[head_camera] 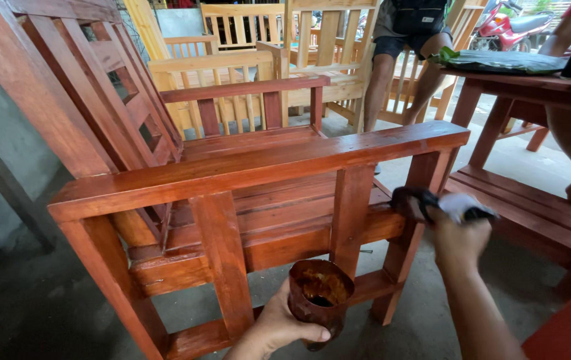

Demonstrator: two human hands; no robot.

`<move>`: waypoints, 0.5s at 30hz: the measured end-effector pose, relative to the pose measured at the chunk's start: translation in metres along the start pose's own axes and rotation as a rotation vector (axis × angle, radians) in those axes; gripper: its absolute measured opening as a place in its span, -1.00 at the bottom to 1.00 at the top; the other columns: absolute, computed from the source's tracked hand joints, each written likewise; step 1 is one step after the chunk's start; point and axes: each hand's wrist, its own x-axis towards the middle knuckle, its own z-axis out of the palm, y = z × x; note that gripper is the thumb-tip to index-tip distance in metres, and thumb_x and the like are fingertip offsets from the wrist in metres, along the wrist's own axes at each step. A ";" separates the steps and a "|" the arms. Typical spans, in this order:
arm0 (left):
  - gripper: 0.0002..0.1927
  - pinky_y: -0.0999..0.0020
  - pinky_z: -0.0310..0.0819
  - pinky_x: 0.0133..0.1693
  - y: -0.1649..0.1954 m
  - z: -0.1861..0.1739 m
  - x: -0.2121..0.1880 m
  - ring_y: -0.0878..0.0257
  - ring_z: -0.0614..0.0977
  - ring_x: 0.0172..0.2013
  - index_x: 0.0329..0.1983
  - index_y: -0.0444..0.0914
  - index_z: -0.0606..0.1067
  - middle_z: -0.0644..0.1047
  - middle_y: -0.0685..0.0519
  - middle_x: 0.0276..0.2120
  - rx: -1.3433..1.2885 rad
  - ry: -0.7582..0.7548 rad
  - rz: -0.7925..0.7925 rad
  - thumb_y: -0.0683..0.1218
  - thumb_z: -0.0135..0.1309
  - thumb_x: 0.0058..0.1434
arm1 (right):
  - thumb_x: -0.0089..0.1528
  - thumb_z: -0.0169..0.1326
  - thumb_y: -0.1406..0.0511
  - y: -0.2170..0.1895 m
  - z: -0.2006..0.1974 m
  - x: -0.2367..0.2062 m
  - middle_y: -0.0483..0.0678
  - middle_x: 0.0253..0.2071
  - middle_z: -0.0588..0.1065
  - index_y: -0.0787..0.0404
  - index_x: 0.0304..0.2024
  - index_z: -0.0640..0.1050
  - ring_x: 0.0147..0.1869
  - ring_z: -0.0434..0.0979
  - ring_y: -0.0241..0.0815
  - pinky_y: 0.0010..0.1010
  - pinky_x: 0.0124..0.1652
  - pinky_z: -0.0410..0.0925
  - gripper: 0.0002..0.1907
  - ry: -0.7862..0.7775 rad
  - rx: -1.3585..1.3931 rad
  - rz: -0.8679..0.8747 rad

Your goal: The person holds a container of reddish-brown wood stain in one hand and a brush in the other, brushing the stain onto the frame, legs and slats of a wooden chair, working around the seat and sides to coat the bare wood surfaces.

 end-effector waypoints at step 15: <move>0.20 0.22 0.39 0.28 -0.003 0.001 -0.009 0.16 0.56 0.21 0.41 -0.18 0.25 0.56 0.03 0.18 -0.011 -0.009 0.039 -0.24 0.48 -0.43 | 0.20 0.15 0.51 0.032 -0.014 -0.037 -0.03 -0.16 0.60 0.20 -0.22 0.58 -0.11 0.62 -0.22 -0.33 -0.09 0.51 -0.85 -0.158 -0.162 -0.077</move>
